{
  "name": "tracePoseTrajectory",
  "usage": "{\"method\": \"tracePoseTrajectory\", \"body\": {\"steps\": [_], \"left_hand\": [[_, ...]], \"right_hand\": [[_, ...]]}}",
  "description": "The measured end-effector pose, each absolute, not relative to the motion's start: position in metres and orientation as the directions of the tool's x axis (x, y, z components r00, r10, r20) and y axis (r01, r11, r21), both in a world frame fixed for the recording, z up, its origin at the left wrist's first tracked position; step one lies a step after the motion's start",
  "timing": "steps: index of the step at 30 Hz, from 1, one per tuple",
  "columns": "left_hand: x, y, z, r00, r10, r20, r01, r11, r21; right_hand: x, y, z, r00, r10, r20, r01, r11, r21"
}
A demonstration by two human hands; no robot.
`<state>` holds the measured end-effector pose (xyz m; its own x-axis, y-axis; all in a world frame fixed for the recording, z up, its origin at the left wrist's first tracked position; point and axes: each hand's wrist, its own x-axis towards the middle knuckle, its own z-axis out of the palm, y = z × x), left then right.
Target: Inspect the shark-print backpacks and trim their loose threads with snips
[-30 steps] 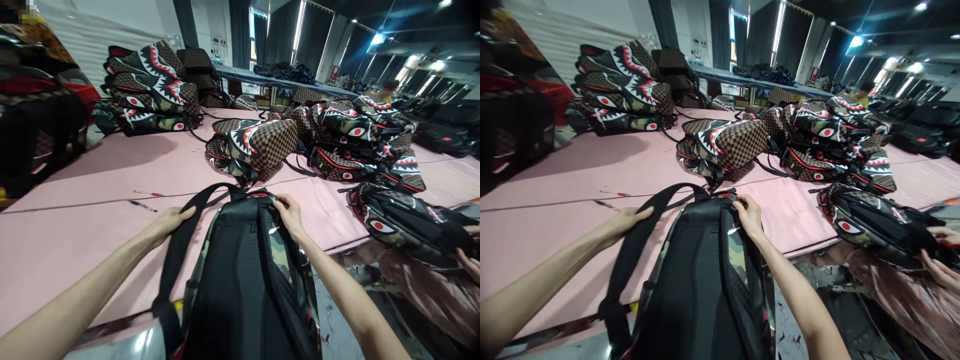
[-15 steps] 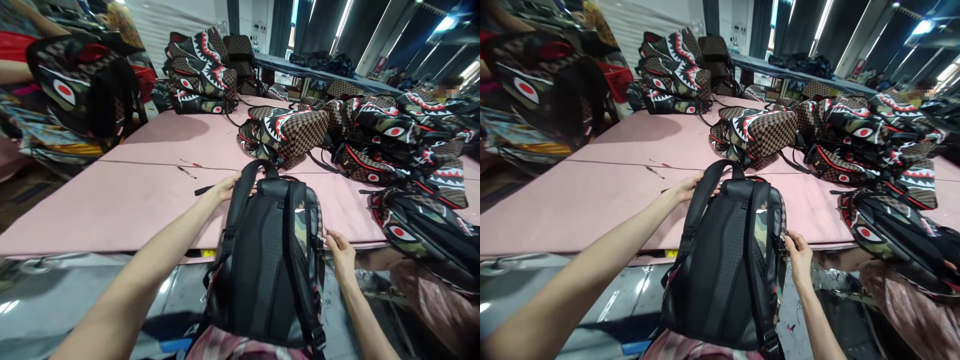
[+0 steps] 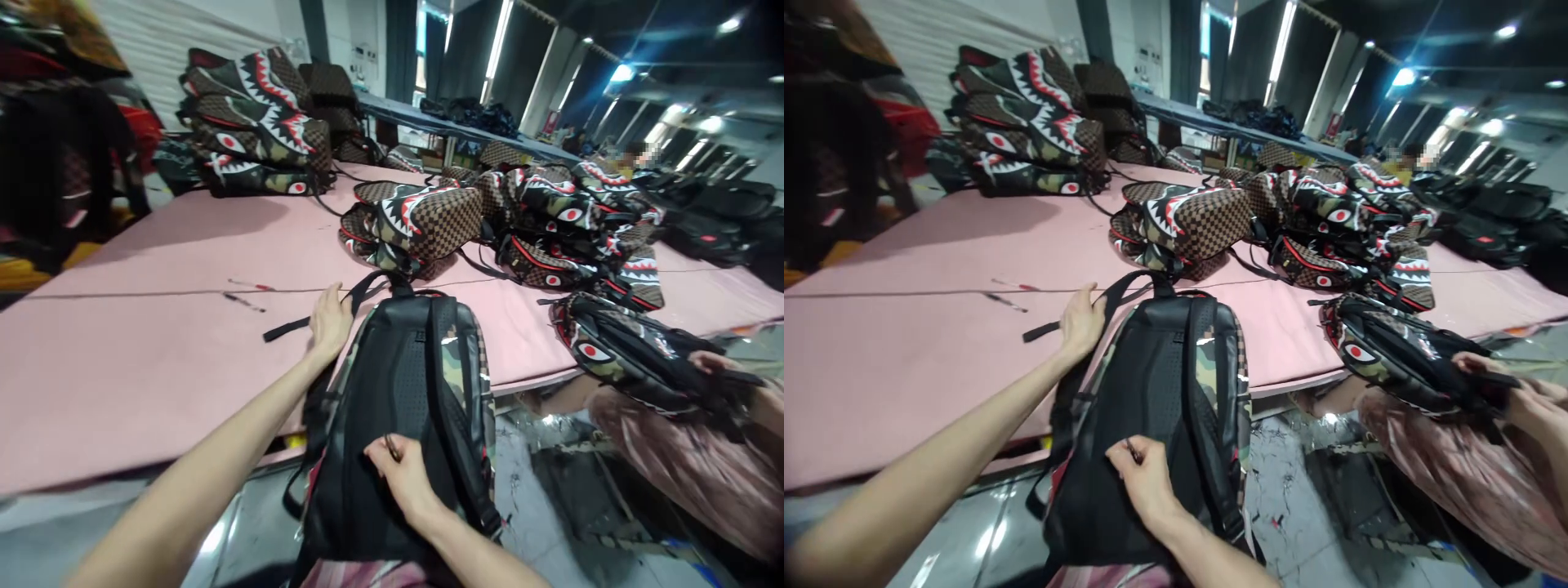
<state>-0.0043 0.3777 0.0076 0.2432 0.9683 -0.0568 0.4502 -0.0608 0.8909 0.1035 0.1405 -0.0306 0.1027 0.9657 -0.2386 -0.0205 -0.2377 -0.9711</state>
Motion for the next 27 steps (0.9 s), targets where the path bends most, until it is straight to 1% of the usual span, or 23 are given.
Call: {"method": "tracePoseTrajectory", "body": {"steps": [1, 3, 5, 8, 10, 12, 14, 16, 20, 21, 23, 25, 27], "left_hand": [[0.000, 0.371, 0.005, 0.293, 0.956, 0.015, 0.477, -0.160, 0.865], [0.014, 0.358, -0.002, 0.433, 0.894, 0.116, 0.500, -0.345, 0.795], [0.033, 0.351, -0.008, 0.537, 0.829, 0.155, 0.515, -0.468, 0.718], [0.060, 0.352, -0.011, 0.538, 0.827, 0.161, 0.595, -0.508, 0.622], [0.068, 0.357, -0.008, 0.518, 0.845, 0.132, 0.650, -0.489, 0.581], [0.067, 0.357, 0.000, 0.537, 0.840, 0.083, 0.671, -0.484, 0.561], [0.057, 0.349, 0.008, 0.573, 0.818, 0.041, 0.665, -0.494, 0.560], [0.043, 0.333, 0.017, 0.601, 0.799, 0.015, 0.655, -0.504, 0.563], [0.022, 0.303, 0.033, 0.600, 0.798, -0.054, 0.691, -0.483, 0.538], [0.020, 0.300, 0.036, 0.588, 0.804, -0.082, 0.712, -0.467, 0.525], [0.018, 0.301, 0.039, 0.540, 0.829, -0.146, 0.769, -0.415, 0.486], [0.020, 0.306, 0.037, 0.458, 0.863, -0.215, 0.836, -0.336, 0.433], [0.024, 0.312, 0.032, 0.373, 0.884, -0.282, 0.889, -0.254, 0.380]], "right_hand": [[0.101, 0.148, -0.038, 0.153, 0.964, -0.218, -0.007, -0.220, -0.976], [0.108, 0.166, -0.046, 0.269, 0.954, -0.133, 0.063, -0.155, -0.986], [0.122, 0.182, -0.047, 0.314, 0.948, -0.049, 0.183, -0.111, -0.977], [0.151, 0.198, -0.037, 0.254, 0.965, 0.064, 0.386, -0.041, -0.922], [0.176, 0.206, -0.026, 0.195, 0.969, 0.155, 0.540, 0.026, -0.841], [0.204, 0.214, -0.012, 0.168, 0.959, 0.226, 0.669, 0.057, -0.741], [0.229, 0.223, 0.003, 0.160, 0.952, 0.261, 0.739, 0.060, -0.671], [0.243, 0.235, 0.016, 0.100, 0.961, 0.259, 0.781, 0.086, -0.619], [0.236, 0.254, 0.037, -0.092, 0.980, 0.175, 0.835, 0.171, -0.523], [0.229, 0.256, 0.041, -0.160, 0.976, 0.144, 0.858, 0.210, -0.469], [0.215, 0.255, 0.049, -0.323, 0.943, 0.077, 0.890, 0.330, -0.313], [0.201, 0.247, 0.054, -0.473, 0.881, 0.011, 0.869, 0.469, -0.155], [0.191, 0.234, 0.057, -0.565, 0.825, -0.019, 0.825, 0.563, -0.053]]}}
